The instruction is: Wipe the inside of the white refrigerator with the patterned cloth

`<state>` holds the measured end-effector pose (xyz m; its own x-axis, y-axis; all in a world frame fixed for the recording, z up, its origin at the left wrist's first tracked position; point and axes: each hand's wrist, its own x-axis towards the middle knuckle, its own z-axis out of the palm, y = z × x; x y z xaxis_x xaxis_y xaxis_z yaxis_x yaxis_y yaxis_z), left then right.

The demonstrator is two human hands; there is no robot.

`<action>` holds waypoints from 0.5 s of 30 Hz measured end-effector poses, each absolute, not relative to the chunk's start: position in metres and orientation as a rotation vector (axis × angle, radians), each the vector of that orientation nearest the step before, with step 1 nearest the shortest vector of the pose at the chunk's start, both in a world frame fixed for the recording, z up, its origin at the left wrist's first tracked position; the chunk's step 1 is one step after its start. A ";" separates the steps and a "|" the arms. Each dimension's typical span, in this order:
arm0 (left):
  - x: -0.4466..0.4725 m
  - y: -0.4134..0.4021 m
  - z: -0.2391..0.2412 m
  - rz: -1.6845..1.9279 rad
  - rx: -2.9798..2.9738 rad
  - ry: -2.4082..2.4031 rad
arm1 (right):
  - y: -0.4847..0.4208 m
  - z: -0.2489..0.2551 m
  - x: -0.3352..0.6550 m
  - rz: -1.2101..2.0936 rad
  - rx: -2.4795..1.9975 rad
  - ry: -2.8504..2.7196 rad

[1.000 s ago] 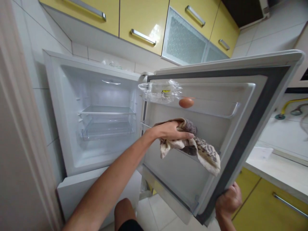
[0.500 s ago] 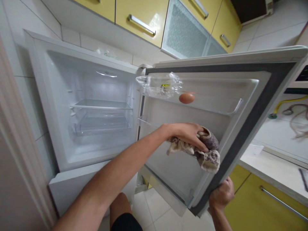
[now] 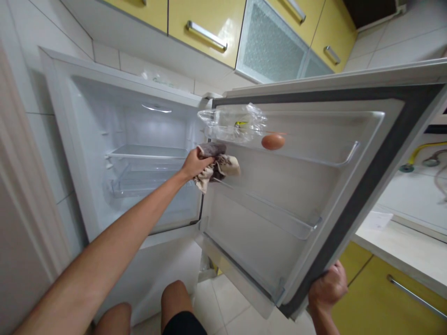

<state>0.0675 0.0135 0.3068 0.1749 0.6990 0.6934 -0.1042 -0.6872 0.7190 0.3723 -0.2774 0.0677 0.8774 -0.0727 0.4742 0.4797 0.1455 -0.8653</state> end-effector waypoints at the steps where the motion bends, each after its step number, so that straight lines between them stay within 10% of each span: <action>1: 0.061 0.022 0.300 1.757 1.596 0.572 | -0.277 0.069 0.373 -0.408 -1.381 -0.351; 6: 0.028 0.048 0.265 2.113 0.910 0.593 | -0.278 0.074 0.373 -0.397 -1.383 -0.385; 15: 0.057 0.051 0.204 1.728 0.962 0.568 | -0.275 0.074 0.381 -0.431 -1.365 -0.396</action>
<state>0.0575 0.0505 0.2042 -0.1473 0.9316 0.3322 -0.5525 -0.3561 0.7536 0.3808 -0.2752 0.0739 0.8580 -0.0646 0.5096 0.5132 0.1509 -0.8449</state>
